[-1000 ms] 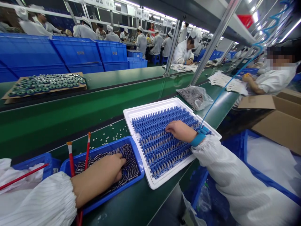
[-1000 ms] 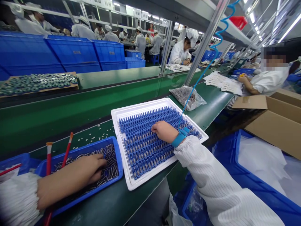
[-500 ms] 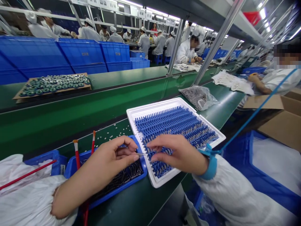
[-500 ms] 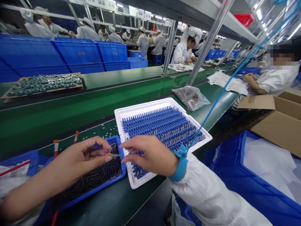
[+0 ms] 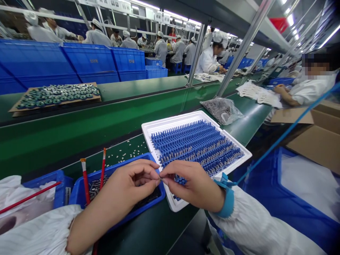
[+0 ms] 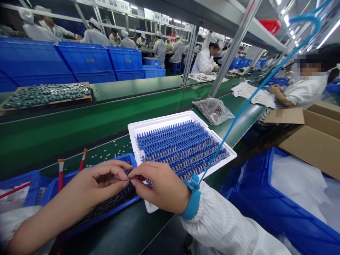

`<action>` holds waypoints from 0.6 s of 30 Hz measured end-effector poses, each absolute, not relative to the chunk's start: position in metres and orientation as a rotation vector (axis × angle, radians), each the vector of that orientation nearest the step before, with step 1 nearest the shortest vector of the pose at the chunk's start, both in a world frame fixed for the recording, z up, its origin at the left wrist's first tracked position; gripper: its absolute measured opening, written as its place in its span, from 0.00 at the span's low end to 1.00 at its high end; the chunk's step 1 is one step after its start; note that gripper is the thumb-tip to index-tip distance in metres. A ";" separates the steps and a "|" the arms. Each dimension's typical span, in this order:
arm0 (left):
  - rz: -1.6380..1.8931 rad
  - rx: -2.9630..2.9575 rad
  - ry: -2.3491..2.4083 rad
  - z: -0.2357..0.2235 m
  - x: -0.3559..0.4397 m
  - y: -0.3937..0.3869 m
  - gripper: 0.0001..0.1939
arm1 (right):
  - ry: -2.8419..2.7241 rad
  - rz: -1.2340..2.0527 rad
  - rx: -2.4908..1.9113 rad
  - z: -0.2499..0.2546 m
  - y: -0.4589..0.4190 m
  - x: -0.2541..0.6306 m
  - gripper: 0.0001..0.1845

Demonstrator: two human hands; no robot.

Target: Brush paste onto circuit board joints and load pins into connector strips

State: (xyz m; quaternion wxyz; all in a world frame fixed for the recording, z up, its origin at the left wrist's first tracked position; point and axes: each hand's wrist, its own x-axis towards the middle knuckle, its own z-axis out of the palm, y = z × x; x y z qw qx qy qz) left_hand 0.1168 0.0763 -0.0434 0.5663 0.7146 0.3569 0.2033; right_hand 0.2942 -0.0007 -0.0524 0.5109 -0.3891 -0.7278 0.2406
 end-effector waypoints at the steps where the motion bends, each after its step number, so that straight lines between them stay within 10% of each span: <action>1: 0.467 1.620 0.861 -0.044 0.118 0.076 0.07 | -1.750 0.576 -0.946 -0.053 0.000 0.294 0.08; 18: 0.349 1.905 0.897 -0.033 0.120 0.072 0.12 | -1.769 0.488 -1.048 -0.056 -0.007 0.294 0.06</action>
